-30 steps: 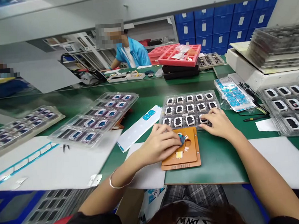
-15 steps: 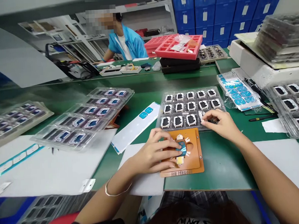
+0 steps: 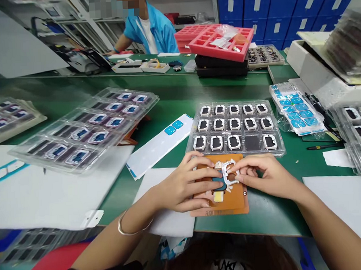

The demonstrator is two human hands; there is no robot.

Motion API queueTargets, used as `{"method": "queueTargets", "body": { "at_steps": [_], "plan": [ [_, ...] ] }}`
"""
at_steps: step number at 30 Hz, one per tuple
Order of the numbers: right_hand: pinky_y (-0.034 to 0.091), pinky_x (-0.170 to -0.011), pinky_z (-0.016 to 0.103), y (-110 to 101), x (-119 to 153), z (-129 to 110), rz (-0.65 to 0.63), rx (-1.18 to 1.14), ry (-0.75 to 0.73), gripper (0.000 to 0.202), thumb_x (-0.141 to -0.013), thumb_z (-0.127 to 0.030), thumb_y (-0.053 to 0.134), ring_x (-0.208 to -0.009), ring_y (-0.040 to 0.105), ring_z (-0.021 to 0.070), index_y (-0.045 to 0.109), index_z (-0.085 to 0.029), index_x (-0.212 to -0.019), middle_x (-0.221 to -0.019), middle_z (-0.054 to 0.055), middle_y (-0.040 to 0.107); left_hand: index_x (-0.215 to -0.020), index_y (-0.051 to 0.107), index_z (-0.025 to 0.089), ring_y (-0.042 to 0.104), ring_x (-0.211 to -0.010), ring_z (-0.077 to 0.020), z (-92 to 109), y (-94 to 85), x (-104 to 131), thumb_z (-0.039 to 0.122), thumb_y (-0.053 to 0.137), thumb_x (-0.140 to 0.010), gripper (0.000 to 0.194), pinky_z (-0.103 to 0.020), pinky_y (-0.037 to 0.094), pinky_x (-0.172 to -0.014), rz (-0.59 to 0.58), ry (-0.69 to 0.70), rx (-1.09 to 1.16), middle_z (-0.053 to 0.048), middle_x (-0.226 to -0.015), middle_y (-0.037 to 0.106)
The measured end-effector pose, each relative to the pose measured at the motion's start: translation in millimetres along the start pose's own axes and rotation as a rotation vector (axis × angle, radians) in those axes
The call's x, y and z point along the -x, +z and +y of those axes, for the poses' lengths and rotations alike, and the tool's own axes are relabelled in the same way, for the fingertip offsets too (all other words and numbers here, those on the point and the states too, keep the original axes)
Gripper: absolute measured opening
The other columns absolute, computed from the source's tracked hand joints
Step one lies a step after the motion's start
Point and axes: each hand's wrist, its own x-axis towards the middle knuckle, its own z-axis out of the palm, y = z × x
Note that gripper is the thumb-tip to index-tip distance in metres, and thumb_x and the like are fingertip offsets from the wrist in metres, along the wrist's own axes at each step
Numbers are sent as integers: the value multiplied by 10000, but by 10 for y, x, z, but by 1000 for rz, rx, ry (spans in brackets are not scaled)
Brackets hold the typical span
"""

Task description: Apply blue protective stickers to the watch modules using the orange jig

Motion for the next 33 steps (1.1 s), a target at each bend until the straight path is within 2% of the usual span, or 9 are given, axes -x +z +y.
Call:
{"method": "queueTargets", "body": {
  "at_steps": [3,7,11,14,19,23,26,29,33],
  "plan": [
    [437,-520,231,-11,2,-2,8,119,-125,128,-961,-307,641,-601,499,115,712,-227,-1031,-753,3,578,-1162,629,250,523,-1116,-248,4,14,10,473,486,-983,320,-446,306,-990,6,-17,8,-22,-1149,700],
    [495,-556,259,-55,11,5,93,233,-204,170,-911,-325,711,-669,534,134,700,-242,-1060,-939,47,575,-1142,642,269,536,-1109,-250,24,14,24,488,543,-953,306,-452,330,-983,52,-60,20,-10,-1133,712],
    [562,-817,359,-127,14,8,42,321,-209,130,-915,-335,707,-1025,635,234,698,-244,-1009,-1207,79,618,-1157,640,270,501,-1190,-297,19,-40,16,615,646,-838,470,-484,375,-1021,13,-85,119,-38,-1186,682],
    [543,-918,398,-145,2,9,4,344,-228,131,-936,-339,682,-1093,636,249,691,-248,-1030,-1235,71,643,-1199,613,247,453,-1264,-318,-3,-66,12,628,741,-738,611,-493,396,-1082,-14,-72,215,-69,-1240,641],
    [513,-781,399,-86,-10,-8,61,467,-360,109,-939,-315,679,-908,655,223,684,-236,-1014,-1175,78,677,-1183,590,246,489,-1226,-298,-10,17,11,503,747,-754,524,-489,442,-1058,39,-64,195,-63,-1195,652],
    [480,-702,394,5,-4,-30,77,499,-437,115,-935,-294,677,-802,596,205,680,-224,-1026,-1155,92,681,-1118,567,214,537,-1117,-278,32,76,-22,566,739,-745,541,-467,484,-983,142,-66,201,-82,-1095,664],
    [492,-716,408,96,-4,-41,104,502,-474,130,-921,-267,687,-817,597,210,684,-208,-1037,-1164,105,678,-1055,557,199,559,-1034,-247,64,70,-43,595,725,-770,516,-441,491,-943,267,-145,230,-75,-1004,655],
    [509,-717,417,184,-14,-47,130,501,-477,143,-917,-278,688,-856,614,221,689,-225,-1050,-1186,96,676,-1087,571,216,560,-1011,-226,79,61,-43,552,756,-768,499,-431,473,-941,357,-278,211,-55,-1015,650],
    [510,-694,407,241,-32,-45,149,513,-477,132,-928,-284,682,-868,610,223,686,-235,-1050,-1177,84,684,-1136,599,227,522,-1076,-237,89,76,-32,478,789,-746,501,-422,440,-946,289,-345,183,-54,-1082,650]
  ]
}}
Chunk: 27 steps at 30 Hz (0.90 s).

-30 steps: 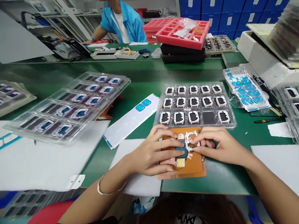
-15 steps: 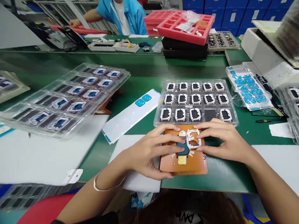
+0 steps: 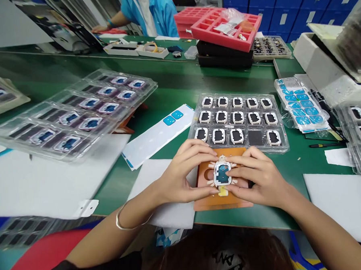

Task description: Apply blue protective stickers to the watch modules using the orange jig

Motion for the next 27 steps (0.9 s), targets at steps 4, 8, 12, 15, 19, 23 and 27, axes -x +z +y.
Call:
{"method": "queueTargets", "body": {
  "at_steps": [4,8,12,15,19,23,27],
  "plan": [
    [502,-705,417,-3,-1,8,-7,6,-15,130,-930,-280,685,-859,595,222,680,-215,-1043,-1185,97,679,-1147,603,221,506,-1103,-250,6,8,10,470,765,-768,482,-436,399,-964,-38,-14,-35,-57,-1099,654],
    [509,-716,424,-23,-6,12,-24,3,3,136,-928,-291,682,-841,582,222,685,-230,-1050,-1188,87,676,-1134,614,226,500,-1105,-249,16,-10,6,485,739,-789,449,-429,394,-963,-51,-42,-43,-56,-1104,656],
    [504,-702,413,-11,8,28,-52,6,1,76,-912,-267,692,-817,562,219,677,-222,-971,-1181,87,675,-1059,631,226,470,-1143,-270,35,-11,6,482,739,-797,382,-439,366,-966,-160,-104,-55,-64,-1156,639],
    [505,-713,410,22,21,29,-48,-1,-7,89,-898,-265,698,-820,565,216,673,-218,-970,-1153,83,682,-1047,622,220,461,-1135,-266,30,20,17,472,736,-807,367,-440,367,-968,-151,-130,-14,-69,-1157,631],
    [507,-711,386,-17,-44,27,9,-67,0,205,-867,-252,706,-832,578,211,659,-216,-1063,-1115,73,699,-1225,595,269,431,-1162,-255,-34,57,26,575,704,-814,524,-453,367,-1038,-67,-41,100,-81,-1231,581],
    [508,-770,395,-279,-177,212,-50,-76,60,175,-867,-267,688,-886,630,222,675,-228,-1037,-1095,51,712,-1491,358,320,336,-1248,-300,-121,66,34,723,609,-792,845,-521,275,-1117,-113,8,21,-110,-1406,446],
    [505,-817,447,-575,-133,637,-58,119,141,156,-861,-359,675,-897,647,258,703,-236,-953,-1066,48,722,-1428,441,291,368,-1215,-285,-192,79,23,617,544,-910,621,-492,321,-1062,18,-67,-84,-97,-1353,514]
  ]
}}
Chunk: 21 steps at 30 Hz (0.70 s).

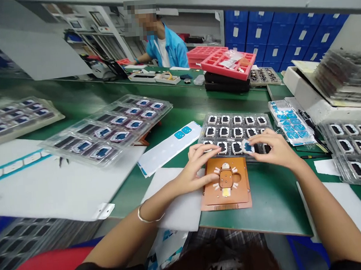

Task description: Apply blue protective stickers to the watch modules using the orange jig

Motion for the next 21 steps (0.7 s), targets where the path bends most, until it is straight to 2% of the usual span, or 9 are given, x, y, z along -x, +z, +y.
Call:
{"method": "queueTargets", "body": {
  "at_steps": [2,5,9,12,15,18,21],
  "plan": [
    [520,-781,449,-25,76,225,11,90,28,187,-867,-395,658,-863,634,264,712,-229,-935,-1064,53,723,-1285,565,260,426,-1189,-256,-40,4,-33,509,543,-944,422,-454,348,-1046,86,-109,-49,-74,-1273,585],
    [538,-734,448,40,200,445,16,158,30,245,-889,-440,634,-847,616,276,727,-223,-956,-1058,57,724,-1107,629,218,505,-1135,-225,-148,-33,-105,398,561,-935,257,-417,378,-1039,192,-322,-149,-52,-1151,651],
    [545,-749,464,139,262,514,18,166,18,303,-915,-490,606,-873,611,291,748,-223,-927,-1027,57,731,-1138,596,192,513,-1142,-257,-372,-220,-195,303,508,-931,251,-452,396,-1029,255,-671,-309,-86,-1206,620],
    [542,-768,468,153,248,503,15,150,45,372,-923,-553,583,-914,610,302,759,-228,-880,-1028,57,731,-1167,604,212,443,-1246,-371,-568,-438,-272,344,618,-848,345,-567,374,-1028,191,-961,-395,-133,-1304,561],
    [528,-820,486,136,239,523,49,147,67,407,-919,-593,574,-962,609,307,758,-235,-868,-1105,53,714,-991,672,202,362,-1308,-469,-786,-622,-360,416,803,-665,412,-636,326,-1046,73,-1192,-443,-177,-1322,535],
    [515,-837,496,112,256,562,93,158,85,391,-920,-589,579,-985,615,309,749,-241,-873,-1133,46,706,-962,673,197,349,-1335,-454,-974,-672,-408,492,832,-625,476,-572,357,-1065,27,-1330,-463,-187,-1352,500],
    [513,-787,477,89,283,562,114,188,57,364,-955,-534,549,-929,628,297,734,-241,-841,-1052,45,727,-1077,642,208,386,-1333,-389,-1076,-587,-400,538,762,-715,504,-493,406,-1053,48,-1380,-478,-162,-1374,483]
  ]
}}
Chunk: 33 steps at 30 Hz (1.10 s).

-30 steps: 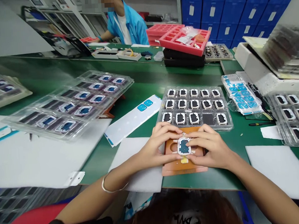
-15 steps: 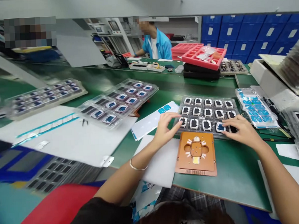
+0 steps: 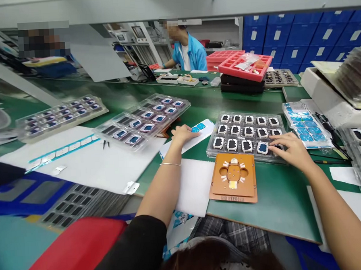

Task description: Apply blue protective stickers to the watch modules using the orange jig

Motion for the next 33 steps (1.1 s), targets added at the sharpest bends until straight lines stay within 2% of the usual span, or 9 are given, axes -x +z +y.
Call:
{"method": "queueTargets", "body": {
  "at_steps": [4,8,16,19,23,26,29,31,33],
  "plan": [
    [508,-730,433,-36,21,-62,69,69,-90,278,-988,-408,543,-844,618,272,699,-223,-849,-973,59,734,-1211,567,170,362,-1354,-333,12,150,10,543,654,-832,539,-477,386,-1076,85,-13,4,-132,-1409,449],
    [498,-712,424,-58,20,-65,59,153,-191,223,-994,-340,540,-813,618,272,682,-219,-871,-952,66,731,-1223,555,163,372,-1347,-321,2,175,-38,543,682,-815,572,-465,383,-1070,97,-38,21,-124,-1414,441],
    [502,-707,384,-130,5,-21,58,314,-305,221,-1001,-276,548,-785,629,238,675,-162,-860,-925,66,731,-1050,618,198,373,-1326,-335,-54,145,-159,517,812,-683,524,-430,386,-1056,25,-92,113,-118,-1402,422],
    [499,-701,373,-149,2,-36,66,343,-301,239,-1002,-282,542,-783,627,236,678,-163,-845,-921,64,730,-960,619,232,367,-1327,-347,-45,158,-153,483,867,-613,494,-405,388,-1044,34,-115,152,-104,-1384,411],
    [498,-702,364,-163,-6,-29,59,364,-320,245,-1006,-279,531,-787,648,232,674,-163,-845,-913,63,728,-895,601,231,375,-1315,-350,-24,168,-115,411,884,-607,442,-410,383,-1026,68,-102,187,-89,-1395,396],
    [499,-704,360,-180,-5,-26,74,376,-339,251,-1009,-280,537,-778,657,229,668,-152,-837,-884,62,722,-862,573,221,406,-1295,-350,-20,155,-66,320,843,-673,344,-449,371,-1012,94,-34,195,-86,-1352,469],
    [499,-688,351,-203,18,-24,58,407,-315,318,-1031,-333,496,-754,652,223,673,-152,-838,-846,47,716,-868,537,215,509,-1206,-314,-17,110,27,191,726,-780,210,-498,334,-1018,116,102,201,-64,-1127,635],
    [493,-644,344,-216,45,-14,27,436,-265,418,-1051,-421,429,-742,643,223,687,-159,-852,-826,39,714,-920,528,220,588,-1096,-266,-4,53,141,94,651,-803,211,-469,352,-997,124,232,219,-34,-1001,685],
    [486,-614,344,-223,70,0,-7,457,-213,529,-1056,-514,351,-748,635,230,702,-166,-869,-818,36,715,-995,533,227,628,-1008,-217,26,-25,314,49,609,-810,268,-396,394,-949,128,394,246,-19,-1000,700]
  ]
}}
